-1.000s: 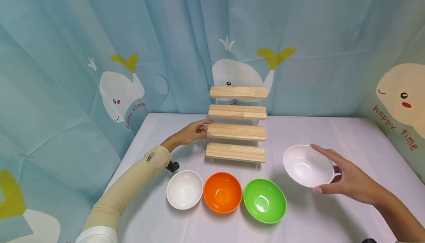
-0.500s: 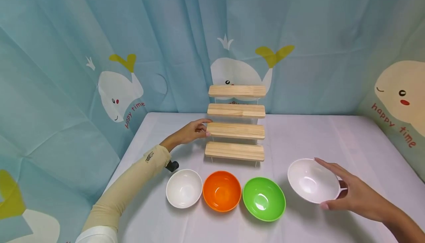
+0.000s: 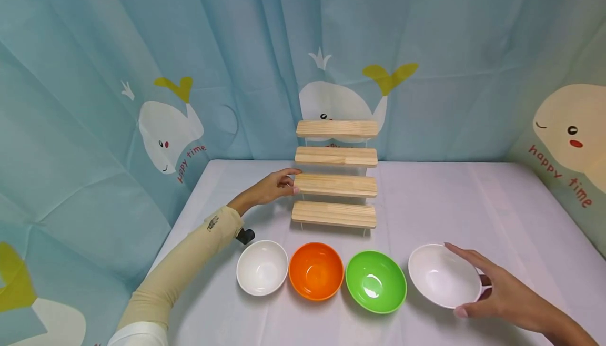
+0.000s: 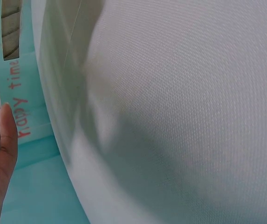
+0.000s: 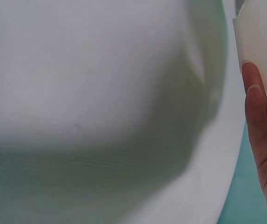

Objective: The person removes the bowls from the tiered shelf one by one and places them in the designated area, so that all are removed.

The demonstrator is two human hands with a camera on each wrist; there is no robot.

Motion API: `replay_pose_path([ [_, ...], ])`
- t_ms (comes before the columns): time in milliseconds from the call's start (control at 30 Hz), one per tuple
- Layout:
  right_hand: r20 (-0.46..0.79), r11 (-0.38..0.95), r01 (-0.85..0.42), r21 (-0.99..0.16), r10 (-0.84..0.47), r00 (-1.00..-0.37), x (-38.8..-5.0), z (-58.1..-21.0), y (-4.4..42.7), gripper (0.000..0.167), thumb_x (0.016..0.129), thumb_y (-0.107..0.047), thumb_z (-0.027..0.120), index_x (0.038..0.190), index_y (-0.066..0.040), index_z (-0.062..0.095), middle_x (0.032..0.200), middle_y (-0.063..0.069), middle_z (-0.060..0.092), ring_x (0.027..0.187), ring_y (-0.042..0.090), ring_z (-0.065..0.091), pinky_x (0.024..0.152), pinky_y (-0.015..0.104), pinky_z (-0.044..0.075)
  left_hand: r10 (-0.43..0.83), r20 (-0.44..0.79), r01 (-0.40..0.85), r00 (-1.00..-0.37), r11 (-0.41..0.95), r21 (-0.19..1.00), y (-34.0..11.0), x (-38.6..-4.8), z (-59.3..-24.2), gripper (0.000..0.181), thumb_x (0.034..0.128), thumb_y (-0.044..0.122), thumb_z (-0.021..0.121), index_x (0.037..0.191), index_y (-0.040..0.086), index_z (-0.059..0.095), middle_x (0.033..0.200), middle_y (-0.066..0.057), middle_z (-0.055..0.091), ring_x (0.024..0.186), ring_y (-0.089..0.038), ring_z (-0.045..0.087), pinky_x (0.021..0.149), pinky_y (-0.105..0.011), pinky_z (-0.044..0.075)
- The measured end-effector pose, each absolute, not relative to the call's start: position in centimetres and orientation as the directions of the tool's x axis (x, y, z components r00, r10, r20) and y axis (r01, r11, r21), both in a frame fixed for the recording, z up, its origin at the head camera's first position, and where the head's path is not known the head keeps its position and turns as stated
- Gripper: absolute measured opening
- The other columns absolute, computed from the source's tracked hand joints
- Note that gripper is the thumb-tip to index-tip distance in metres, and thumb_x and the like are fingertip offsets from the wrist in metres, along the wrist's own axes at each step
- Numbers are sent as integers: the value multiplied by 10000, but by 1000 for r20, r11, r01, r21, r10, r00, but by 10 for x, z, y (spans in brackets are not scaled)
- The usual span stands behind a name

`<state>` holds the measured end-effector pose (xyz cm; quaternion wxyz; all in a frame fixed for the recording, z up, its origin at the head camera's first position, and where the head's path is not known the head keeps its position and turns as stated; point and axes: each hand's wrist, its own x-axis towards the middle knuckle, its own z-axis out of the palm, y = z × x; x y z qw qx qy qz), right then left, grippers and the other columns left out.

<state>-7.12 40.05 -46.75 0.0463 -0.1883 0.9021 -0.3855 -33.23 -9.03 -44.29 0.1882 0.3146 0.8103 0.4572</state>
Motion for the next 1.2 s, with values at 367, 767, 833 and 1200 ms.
replay_pose_path([
  [367,40,670,-279,-688,-349,-936,-65,-484,402,1072,732,-56,851,1605,-168,239,1340,-398,266,860,-59,557,623,227,528,682,-15,346,-731,389,854,-90,-332,-444,631,997,255,653,1538,82,378,1022,-81,673,905,-187,572,838,-283,450],
  [767,-31,639,-231,-734,-372,-928,-63,-488,404,1052,795,-40,803,1622,-183,168,1300,-388,267,817,-8,593,638,224,534,674,-22,328,-738,387,862,-91,-332,-445,617,1002,259,647,1540,117,380,1031,-86,668,894,-176,553,834,-290,442],
  [833,-44,645,-222,-731,-369,-928,-62,-488,404,1050,803,-55,799,1625,-195,160,1294,-391,265,812,-6,590,638,223,533,675,-24,325,-738,386,863,-91,-331,-444,612,1004,254,643,1541,127,378,1053,-107,676,927,-191,572,858,-298,454],
  [1200,-71,607,-201,-769,-394,-916,-61,-484,403,1049,817,-36,780,1627,-180,129,1345,-353,252,829,16,609,667,221,542,677,-36,316,-736,389,865,-91,-332,-446,628,1012,271,629,1555,121,352,1115,-160,675,1051,-333,615,909,-335,474],
])
